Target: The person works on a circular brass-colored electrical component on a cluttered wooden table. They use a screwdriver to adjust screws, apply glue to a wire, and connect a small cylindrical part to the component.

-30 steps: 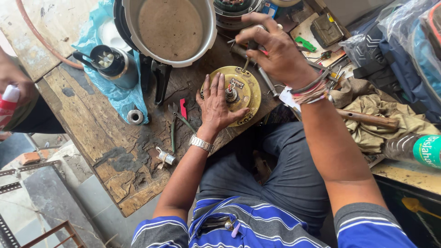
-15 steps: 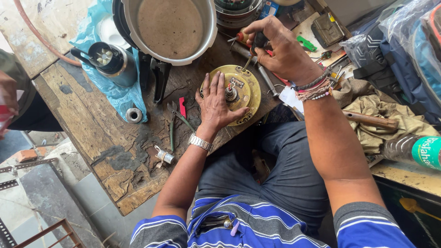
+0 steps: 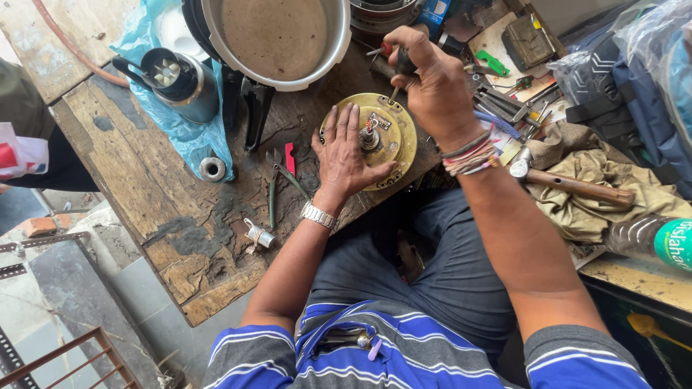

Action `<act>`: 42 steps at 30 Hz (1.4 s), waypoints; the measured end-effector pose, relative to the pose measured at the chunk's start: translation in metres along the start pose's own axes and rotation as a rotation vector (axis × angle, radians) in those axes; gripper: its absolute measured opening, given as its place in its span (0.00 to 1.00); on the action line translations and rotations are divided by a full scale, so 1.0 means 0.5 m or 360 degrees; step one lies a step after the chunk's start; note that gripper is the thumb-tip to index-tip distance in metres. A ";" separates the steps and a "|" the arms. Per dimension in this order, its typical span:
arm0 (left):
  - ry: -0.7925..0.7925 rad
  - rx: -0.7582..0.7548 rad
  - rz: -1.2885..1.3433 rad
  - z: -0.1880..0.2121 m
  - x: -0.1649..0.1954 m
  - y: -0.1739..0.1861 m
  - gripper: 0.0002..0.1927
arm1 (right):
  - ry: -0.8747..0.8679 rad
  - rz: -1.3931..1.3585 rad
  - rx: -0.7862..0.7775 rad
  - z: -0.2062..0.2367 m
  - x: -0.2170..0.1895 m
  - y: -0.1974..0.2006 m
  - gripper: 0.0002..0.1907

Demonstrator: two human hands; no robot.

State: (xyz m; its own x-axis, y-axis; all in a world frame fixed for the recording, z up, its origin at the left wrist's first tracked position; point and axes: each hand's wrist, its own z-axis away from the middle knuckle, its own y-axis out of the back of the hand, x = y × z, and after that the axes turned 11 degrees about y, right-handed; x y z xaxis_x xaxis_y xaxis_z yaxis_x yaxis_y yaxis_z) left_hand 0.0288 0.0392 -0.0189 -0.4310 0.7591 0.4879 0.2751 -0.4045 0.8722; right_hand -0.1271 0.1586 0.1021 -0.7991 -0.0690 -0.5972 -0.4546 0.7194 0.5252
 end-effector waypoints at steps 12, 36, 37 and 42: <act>0.0142 0.0146 -0.0001 0.008 0.009 -0.038 0.69 | 0.0107 0.0104 0.0152 0.031 0.043 0.039 0.36; 0.0200 0.0122 0.0064 0.004 0.001 -0.036 0.73 | -0.0023 0.0005 0.0167 0.075 0.006 0.070 0.34; 0.0221 0.0117 0.0064 0.004 0.002 -0.039 0.73 | -0.0021 -0.0007 0.0156 0.076 0.008 0.071 0.34; 0.0246 0.0123 0.0042 0.005 0.009 -0.041 0.74 | -0.0087 -0.0047 0.0116 0.078 0.008 0.073 0.33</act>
State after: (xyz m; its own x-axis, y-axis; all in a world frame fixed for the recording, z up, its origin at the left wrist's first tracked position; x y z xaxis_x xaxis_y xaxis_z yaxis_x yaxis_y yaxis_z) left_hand 0.0235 0.0522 -0.0349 -0.5481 0.6587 0.5154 0.3509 -0.3782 0.8566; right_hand -0.1318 0.2113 0.0953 -0.7622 -0.0549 -0.6450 -0.4464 0.7661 0.4624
